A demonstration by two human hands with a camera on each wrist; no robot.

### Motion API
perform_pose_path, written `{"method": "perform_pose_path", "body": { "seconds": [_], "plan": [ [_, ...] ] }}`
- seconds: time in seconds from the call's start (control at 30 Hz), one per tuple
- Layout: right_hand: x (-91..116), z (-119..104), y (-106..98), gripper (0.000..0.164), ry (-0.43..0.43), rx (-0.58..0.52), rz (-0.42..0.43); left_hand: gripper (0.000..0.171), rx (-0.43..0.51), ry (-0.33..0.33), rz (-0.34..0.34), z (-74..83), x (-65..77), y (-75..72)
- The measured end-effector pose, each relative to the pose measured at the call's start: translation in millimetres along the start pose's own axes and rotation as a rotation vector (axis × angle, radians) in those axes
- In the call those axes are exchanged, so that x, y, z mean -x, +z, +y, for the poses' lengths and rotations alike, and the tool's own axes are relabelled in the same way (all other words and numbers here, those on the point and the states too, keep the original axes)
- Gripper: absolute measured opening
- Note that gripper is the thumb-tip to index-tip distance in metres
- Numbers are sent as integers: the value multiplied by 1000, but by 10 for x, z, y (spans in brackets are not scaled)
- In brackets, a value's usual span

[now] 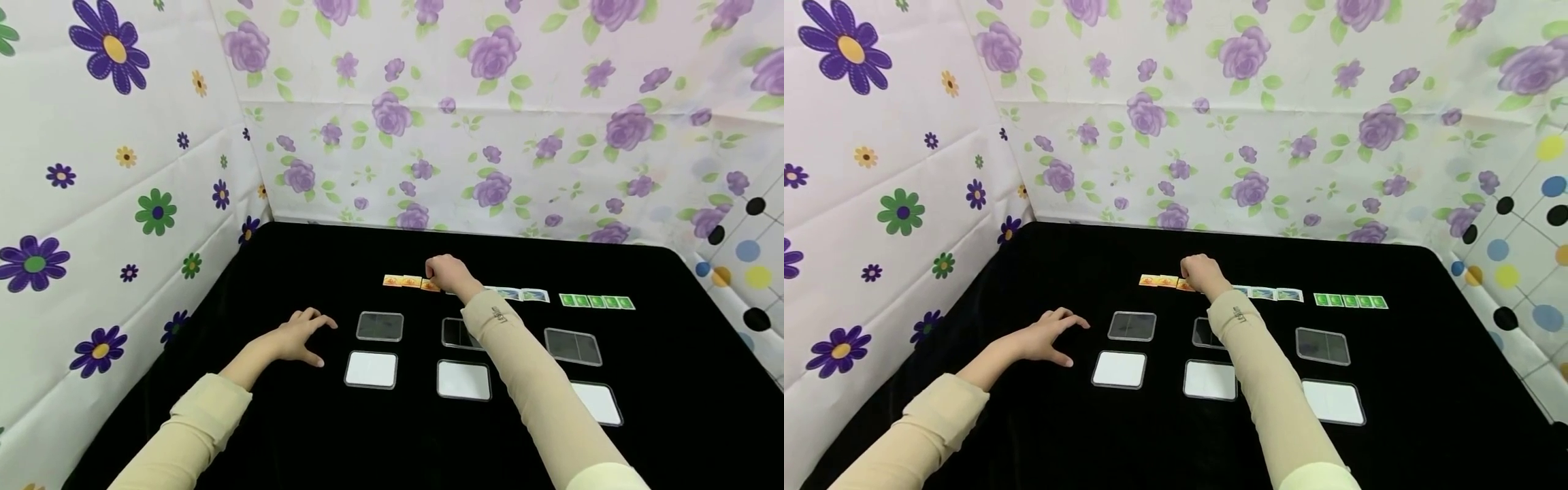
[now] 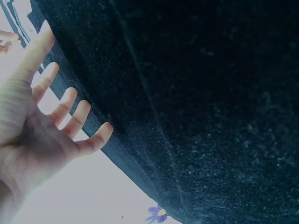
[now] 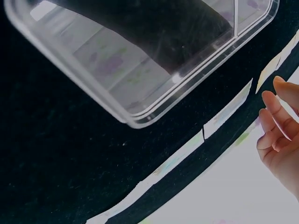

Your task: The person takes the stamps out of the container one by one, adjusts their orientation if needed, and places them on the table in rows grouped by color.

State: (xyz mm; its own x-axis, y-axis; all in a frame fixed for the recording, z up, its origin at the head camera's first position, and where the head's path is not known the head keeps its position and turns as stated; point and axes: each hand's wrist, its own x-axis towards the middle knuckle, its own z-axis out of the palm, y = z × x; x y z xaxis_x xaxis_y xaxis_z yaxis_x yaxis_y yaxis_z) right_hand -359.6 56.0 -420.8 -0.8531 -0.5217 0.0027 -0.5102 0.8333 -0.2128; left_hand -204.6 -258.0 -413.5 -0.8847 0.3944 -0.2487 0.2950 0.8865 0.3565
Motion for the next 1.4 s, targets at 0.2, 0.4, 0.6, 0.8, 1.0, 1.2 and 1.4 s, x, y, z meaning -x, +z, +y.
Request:
{"method": "perform_pose_path", "body": {
  "seconds": [0.2, 0.4, 0.6, 0.8, 1.0, 1.2, 1.4],
  "plan": [
    [94, -5, -64, 10, 6, -17, -7, 66, -10, 0, -7, -20, 10, -18],
    [186, 39, -144, 11, -27, -48, -23, 66, -17, -3, -11, -11, 4, -38],
    [278, 124, -226, 10, -49, -61, -6, 66, -38, 15, -25, -12, -41, -66],
    [400, 286, -289, 11, -54, -82, 20, 62, -56, 31, -65, 4, -108, -136],
    [536, 437, -333, 11, -20, -74, 34, 52, -89, -5, -84, 45, -178, -193],
    [640, 575, -381, 11, 30, -19, 45, 48, -134, -48, -59, 88, -254, -208],
    [763, 745, -439, 9, 56, -22, 75, 45, -187, -29, 4, 112, -365, -279]
  ]
}}
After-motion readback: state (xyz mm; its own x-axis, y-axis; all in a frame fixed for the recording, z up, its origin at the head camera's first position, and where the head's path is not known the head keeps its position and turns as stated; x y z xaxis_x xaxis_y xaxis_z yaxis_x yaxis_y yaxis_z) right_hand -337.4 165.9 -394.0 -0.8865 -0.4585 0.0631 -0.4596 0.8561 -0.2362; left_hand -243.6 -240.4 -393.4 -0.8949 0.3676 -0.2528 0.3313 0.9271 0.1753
